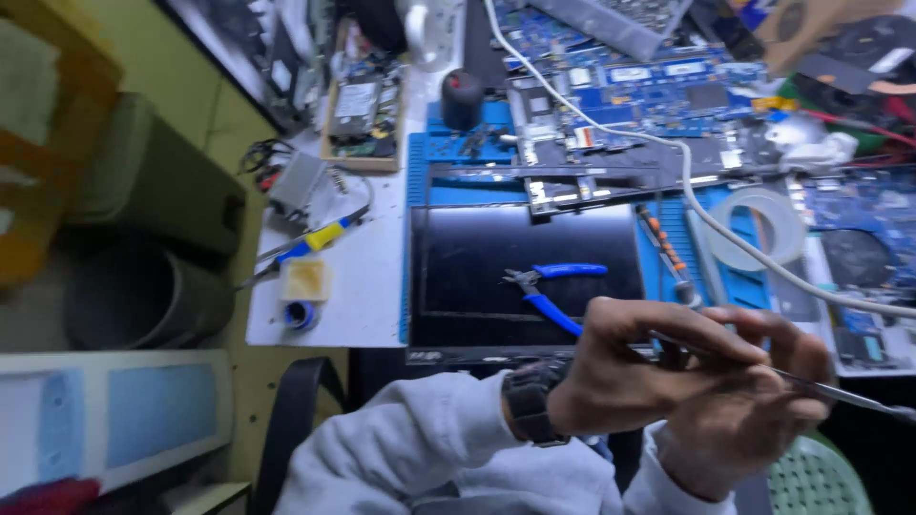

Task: Trimming small wires or plastic components on a laptop screen assembly using wire cutters.

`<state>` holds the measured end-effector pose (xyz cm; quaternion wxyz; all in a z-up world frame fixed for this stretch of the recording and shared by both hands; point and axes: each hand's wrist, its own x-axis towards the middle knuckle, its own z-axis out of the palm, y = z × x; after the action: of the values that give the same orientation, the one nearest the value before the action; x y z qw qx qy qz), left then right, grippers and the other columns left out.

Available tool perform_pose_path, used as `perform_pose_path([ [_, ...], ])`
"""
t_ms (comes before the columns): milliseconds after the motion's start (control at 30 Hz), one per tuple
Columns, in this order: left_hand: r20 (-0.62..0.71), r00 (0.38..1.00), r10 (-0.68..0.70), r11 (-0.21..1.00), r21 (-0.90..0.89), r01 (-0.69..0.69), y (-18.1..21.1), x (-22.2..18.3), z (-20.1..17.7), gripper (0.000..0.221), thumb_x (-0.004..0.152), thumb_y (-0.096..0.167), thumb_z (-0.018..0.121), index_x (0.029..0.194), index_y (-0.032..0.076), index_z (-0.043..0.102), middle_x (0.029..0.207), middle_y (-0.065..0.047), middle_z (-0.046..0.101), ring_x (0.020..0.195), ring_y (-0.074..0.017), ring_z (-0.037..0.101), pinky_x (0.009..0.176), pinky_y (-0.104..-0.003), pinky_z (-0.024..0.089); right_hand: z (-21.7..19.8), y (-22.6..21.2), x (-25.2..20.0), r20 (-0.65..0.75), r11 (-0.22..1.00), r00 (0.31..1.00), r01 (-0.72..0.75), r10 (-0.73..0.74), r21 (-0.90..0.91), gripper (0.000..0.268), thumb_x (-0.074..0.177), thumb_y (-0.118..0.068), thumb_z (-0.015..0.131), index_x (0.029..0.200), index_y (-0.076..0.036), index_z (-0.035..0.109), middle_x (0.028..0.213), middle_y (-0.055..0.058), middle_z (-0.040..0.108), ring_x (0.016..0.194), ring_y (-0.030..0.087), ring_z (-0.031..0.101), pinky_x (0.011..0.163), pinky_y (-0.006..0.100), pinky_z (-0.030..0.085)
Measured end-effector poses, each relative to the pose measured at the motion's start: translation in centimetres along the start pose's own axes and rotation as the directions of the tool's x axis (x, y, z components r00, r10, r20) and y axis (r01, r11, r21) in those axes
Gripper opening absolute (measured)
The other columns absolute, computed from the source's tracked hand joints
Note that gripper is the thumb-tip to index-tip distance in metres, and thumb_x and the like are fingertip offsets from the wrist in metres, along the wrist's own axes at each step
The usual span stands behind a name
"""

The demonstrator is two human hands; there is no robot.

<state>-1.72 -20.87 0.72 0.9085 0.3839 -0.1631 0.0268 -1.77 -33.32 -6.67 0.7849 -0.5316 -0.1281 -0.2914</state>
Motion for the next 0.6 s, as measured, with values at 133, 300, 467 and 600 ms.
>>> perform_pose_path([
  [133, -0.153, 0.987, 0.042, 0.994, 0.105, -0.026, -1.0, -3.0, -1.3, 0.018, 0.090, 0.015, 0.084, 0.104, 0.013, 0.075, 0.110, 0.000, 0.075, 0.110, -0.0039, 0.073, 0.116, -0.019, 0.062, 2.0, -2.4, -0.1, 0.225, 0.989, 0.974, 0.018, 0.015, -0.147, 0.027, 0.123, -0.044, 0.039, 0.122, -0.020, 0.051, 0.131, 0.012, 0.056, 0.123, 0.031, 0.066, 0.102, 0.037, 0.066],
  [300, -0.074, 0.955, 0.287, 0.584, 0.804, -0.113, 6.9, -4.7, -5.0, 0.015, 0.091, 0.015, 0.081, 0.104, 0.014, 0.072, 0.102, -0.004, 0.074, 0.094, -0.0185, 0.072, 0.091, -0.031, 0.058, 4.7, -2.4, -2.2, 0.237, 0.977, 0.949, -0.191, 0.209, -0.095, 0.025, 0.108, -0.028, 0.053, 0.095, -0.007, 0.053, 0.080, 0.013, 0.060, 0.063, 0.021, 0.056, 0.066, 0.036, 0.052],
  [467, 0.018, 0.950, 0.311, 0.370, 0.919, -0.138, 9.2, -5.2, -7.9, 0.033, 0.102, 0.028, 0.066, 0.127, 0.007, 0.065, 0.098, -0.007, 0.076, 0.086, -0.0226, 0.074, 0.081, -0.037, 0.058, 6.5, -2.1, -2.6, 0.440, 0.897, 0.800, -0.261, 0.408, -0.357, 0.026, 0.101, -0.024, 0.058, 0.092, 0.000, 0.065, 0.064, 0.005, 0.055, 0.044, 0.008, 0.044, 0.042, 0.021, 0.036],
  [600, 0.080, 0.971, 0.227, 0.306, 0.940, -0.149, 10.0, -5.0, -9.6, 0.034, 0.107, 0.025, 0.055, 0.130, 0.001, 0.063, 0.096, -0.012, 0.074, 0.082, -0.0252, 0.071, 0.071, -0.038, 0.054, 8.0, -1.9, -2.8, 0.533, 0.823, 0.719, -0.095, 0.446, -0.560, 0.025, 0.099, -0.024, 0.058, 0.092, -0.002, 0.068, 0.064, 0.003, 0.062, 0.046, 0.009, 0.050, 0.043, 0.022, 0.041],
])
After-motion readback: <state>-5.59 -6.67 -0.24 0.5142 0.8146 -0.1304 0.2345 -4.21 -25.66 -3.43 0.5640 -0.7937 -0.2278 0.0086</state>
